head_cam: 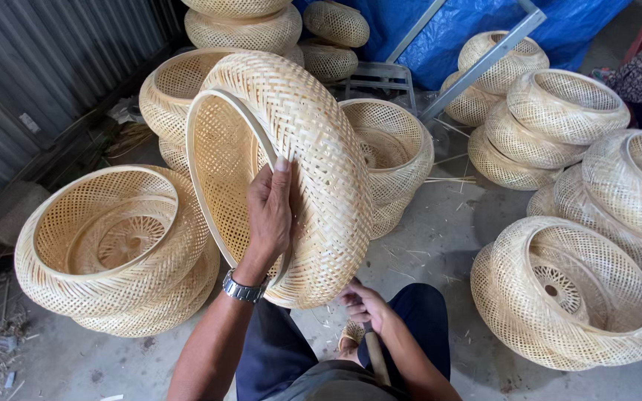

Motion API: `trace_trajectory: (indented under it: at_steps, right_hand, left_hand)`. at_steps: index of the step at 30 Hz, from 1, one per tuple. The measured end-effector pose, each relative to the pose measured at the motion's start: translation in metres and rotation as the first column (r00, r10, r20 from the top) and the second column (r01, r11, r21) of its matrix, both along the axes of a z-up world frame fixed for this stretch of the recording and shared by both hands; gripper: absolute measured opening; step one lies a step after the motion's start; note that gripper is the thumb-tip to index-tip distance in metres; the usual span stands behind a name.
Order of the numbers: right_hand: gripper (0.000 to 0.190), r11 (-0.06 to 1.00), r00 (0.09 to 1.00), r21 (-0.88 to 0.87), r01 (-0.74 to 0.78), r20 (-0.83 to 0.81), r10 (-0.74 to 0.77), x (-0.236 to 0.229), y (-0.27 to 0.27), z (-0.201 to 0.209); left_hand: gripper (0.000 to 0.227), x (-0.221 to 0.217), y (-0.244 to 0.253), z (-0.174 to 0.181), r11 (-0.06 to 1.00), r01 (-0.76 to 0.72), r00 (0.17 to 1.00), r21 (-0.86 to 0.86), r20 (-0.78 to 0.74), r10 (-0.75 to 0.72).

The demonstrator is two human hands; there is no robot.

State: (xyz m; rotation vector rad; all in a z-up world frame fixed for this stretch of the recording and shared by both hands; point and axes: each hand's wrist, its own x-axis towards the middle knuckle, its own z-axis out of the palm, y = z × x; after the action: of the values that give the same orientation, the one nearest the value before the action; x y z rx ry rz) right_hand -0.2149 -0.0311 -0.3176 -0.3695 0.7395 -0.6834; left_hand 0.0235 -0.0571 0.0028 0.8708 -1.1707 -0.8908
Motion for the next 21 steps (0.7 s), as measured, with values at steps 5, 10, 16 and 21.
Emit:
trace_trajectory:
  at_steps: [5, 10, 16, 21]
  right_hand:
    - [0.066, 0.98, 0.958, -0.038, -0.195, 0.205, 0.199, 0.031, -0.014, 0.005]
    - [0.066, 0.997, 0.937, 0.015, -0.075, 0.344, 0.065, 0.049, -0.035, 0.023]
    - [0.062, 0.907, 0.874, -0.225, 0.355, 0.424, -0.236, 0.062, -0.07, 0.053]
    - [0.059, 0.817, 0.837, -0.309, 0.486, 0.434, -0.334, 0.056, -0.071, 0.074]
  left_hand:
    - [0.042, -0.007, -0.007, 0.005, 0.993, 0.101, 0.983, -0.06, -0.149, -0.109]
    - [0.045, -0.002, -0.008, 0.006, 0.964, 0.24, 0.927, -0.112, -0.267, -0.262]
    - [0.052, 0.006, -0.01, -0.01, 0.918, 0.357, 0.867, -0.173, -0.303, -0.395]
    - [0.061, 0.004, -0.002, -0.02, 0.847, 0.493, 0.822, -0.199, -0.212, -0.528]
